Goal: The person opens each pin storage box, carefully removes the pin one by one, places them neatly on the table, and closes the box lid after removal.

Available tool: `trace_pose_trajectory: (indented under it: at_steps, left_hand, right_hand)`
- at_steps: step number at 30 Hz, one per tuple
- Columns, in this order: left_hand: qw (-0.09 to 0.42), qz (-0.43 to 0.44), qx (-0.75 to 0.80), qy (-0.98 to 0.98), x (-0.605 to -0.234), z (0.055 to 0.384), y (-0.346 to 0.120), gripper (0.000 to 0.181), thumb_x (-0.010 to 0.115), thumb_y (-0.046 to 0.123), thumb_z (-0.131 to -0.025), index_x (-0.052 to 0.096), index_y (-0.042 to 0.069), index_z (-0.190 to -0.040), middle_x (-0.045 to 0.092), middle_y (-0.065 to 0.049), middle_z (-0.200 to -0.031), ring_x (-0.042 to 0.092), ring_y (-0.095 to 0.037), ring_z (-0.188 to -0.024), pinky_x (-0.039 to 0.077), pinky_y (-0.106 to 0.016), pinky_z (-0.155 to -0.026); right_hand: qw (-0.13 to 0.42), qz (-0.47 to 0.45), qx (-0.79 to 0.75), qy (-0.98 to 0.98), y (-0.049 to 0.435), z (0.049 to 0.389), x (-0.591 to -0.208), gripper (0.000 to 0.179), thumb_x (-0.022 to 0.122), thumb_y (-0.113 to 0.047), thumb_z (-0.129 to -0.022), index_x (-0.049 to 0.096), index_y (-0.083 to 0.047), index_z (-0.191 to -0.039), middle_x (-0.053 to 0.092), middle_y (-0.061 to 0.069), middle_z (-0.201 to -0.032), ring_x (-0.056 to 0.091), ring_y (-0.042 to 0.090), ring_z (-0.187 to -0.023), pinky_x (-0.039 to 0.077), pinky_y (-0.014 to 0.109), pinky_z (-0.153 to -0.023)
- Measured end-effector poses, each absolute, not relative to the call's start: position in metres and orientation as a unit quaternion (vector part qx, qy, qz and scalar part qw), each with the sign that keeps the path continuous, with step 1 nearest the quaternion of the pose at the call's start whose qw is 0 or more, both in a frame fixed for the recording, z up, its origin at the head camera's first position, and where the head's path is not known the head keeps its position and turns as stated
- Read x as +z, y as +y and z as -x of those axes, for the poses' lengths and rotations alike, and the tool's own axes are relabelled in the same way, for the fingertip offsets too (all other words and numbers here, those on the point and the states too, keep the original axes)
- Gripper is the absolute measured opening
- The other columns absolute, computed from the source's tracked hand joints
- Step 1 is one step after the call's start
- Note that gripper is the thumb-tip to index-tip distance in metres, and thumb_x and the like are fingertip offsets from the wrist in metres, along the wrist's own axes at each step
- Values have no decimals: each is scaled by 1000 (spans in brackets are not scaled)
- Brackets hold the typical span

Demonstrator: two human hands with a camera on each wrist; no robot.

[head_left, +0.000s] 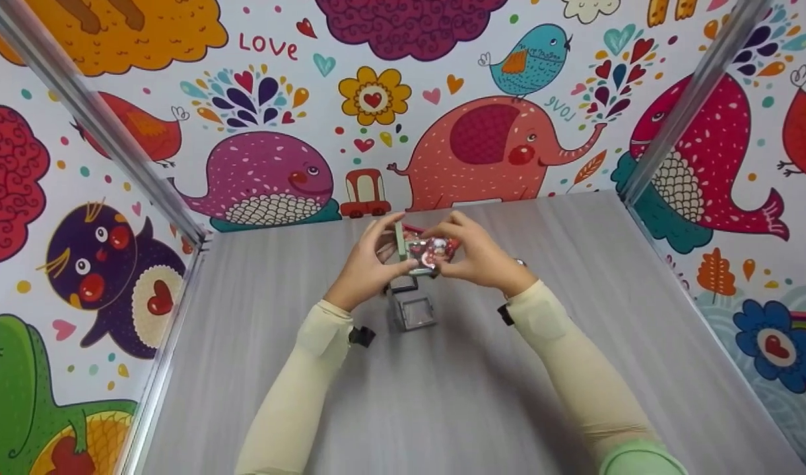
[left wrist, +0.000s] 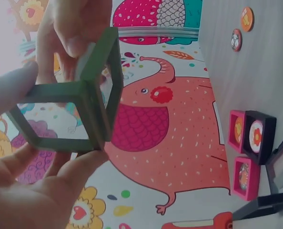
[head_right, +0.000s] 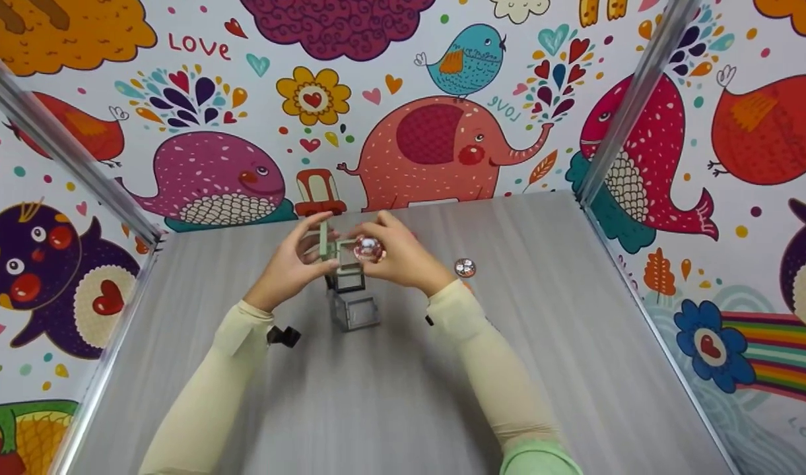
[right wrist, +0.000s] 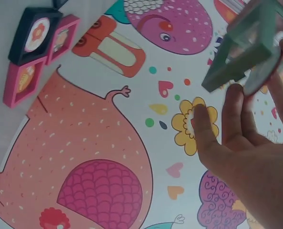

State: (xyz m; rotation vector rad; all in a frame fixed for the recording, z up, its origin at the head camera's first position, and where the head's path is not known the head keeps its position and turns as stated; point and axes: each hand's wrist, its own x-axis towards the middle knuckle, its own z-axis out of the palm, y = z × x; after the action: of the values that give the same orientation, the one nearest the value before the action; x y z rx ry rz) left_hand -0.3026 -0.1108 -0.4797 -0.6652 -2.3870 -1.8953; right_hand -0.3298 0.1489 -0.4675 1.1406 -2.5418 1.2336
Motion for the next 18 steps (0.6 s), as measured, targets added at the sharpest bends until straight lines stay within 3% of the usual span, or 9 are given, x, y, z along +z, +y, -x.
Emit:
trace_pose_trajectory:
  at_steps: [5,9,13,18]
  left_hand:
    - [27,190,-632,-751,-487,308,-141,80,86,-1,-92,49,19,-160,49,-12,-158,52,-31,-146,46,-33,-114]
    - [39,141,-621,-770,-503,311,-177,80,82,-6,-93,46,14,-162,44,-19,-163,45,-35,-150,44,-41,-118]
    - [32,71,-603,-794,-528,315,-206,82,80,-8,-94,41,12,-164,40,-20,-167,38,-38,-155,40,-50,-121]
    - [3,9,-560,-828,-570,317,-226,83,78,-10,-95,37,6,-165,37,-21,-168,36,-39,-156,36,-50,-124]
  right_hand:
    - [77,-347,423,-833,163,332,-462,55,81,1,-88,74,-15,-140,60,9,-122,57,22,-103,54,38,-81]
    - [77,-324,418,-845,181,333,-461,65,78,3,-91,67,-20,-151,61,8,-137,60,21,-112,58,42,-89]
    - [84,-302,419,-852,202,334,-461,62,78,5,-92,67,-16,-149,64,7,-138,62,23,-115,59,47,-98]
    - [76,-280,419,-860,220,336,-465,58,80,3,-93,68,-14,-148,64,6,-137,63,23,-116,59,50,-100]
